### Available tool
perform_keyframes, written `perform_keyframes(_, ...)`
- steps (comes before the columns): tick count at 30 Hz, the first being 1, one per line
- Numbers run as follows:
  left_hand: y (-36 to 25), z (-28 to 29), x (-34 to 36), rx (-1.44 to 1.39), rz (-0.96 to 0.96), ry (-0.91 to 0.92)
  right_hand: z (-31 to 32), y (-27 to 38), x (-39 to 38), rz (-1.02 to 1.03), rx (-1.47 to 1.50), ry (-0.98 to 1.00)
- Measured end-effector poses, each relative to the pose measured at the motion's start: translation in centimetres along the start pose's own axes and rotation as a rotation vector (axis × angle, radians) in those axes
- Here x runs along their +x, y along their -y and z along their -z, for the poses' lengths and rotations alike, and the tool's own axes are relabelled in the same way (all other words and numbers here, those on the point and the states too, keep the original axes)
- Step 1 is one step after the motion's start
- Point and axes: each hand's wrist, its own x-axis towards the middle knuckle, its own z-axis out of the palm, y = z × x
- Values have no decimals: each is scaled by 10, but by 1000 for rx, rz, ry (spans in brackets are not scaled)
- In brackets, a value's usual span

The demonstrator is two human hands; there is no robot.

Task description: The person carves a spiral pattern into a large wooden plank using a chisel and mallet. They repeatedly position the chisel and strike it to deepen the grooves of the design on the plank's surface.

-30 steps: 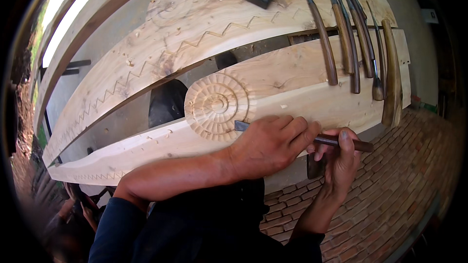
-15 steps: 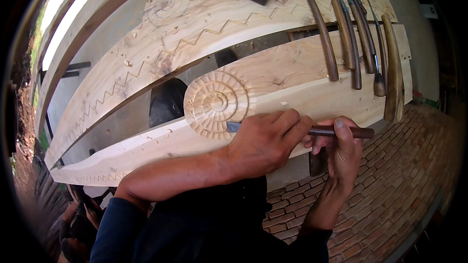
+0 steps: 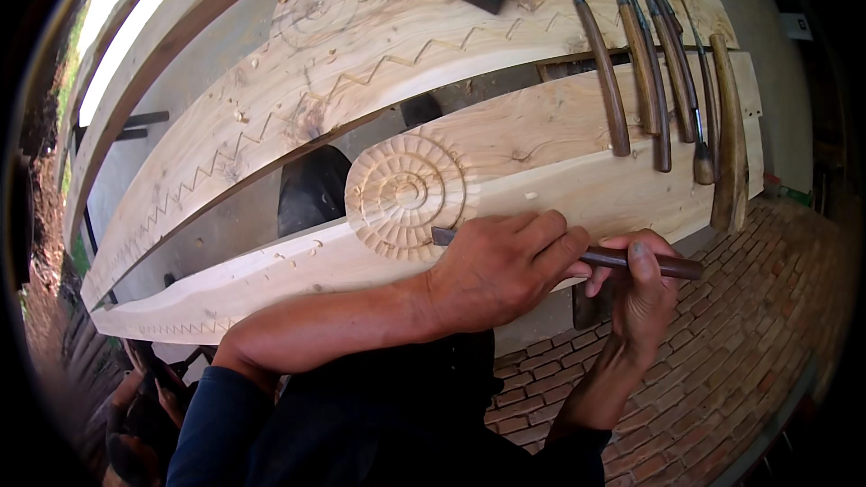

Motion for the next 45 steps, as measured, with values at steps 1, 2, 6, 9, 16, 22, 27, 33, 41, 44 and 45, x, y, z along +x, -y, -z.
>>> perform_keyframes(1,0,0,0,1,7,2,0,0,0,1,-11,-8)
perform_keyframes(2,-1,-1,0,2,14,6,0,0,1,3,-22,-16)
perform_keyframes(6,-2,-1,0,10,30,1,-2,-3,2,-15,-15,-16)
perform_keyframes(9,-3,-2,-1,20,41,-6,-2,-3,5,-45,-6,13)
perform_keyframes(16,-7,6,-7,57,107,-4,-14,2,8,-83,-37,38)
perform_keyframes(22,-12,6,-12,162,-73,-15,-18,-10,-11,16,100,12)
perform_keyframes(27,-25,-2,-26,300,-213,38,16,-39,-46,127,106,-39)
perform_keyframes(33,-20,-3,-20,251,-181,73,20,-36,-42,144,220,-155)
perform_keyframes(41,-36,5,-23,101,-86,108,4,-12,-52,187,89,87)
perform_keyframes(44,-56,9,-39,-20,20,159,8,-15,-71,170,-1,102)
perform_keyframes(45,-60,12,-45,-58,54,177,10,-17,-75,195,-47,113)
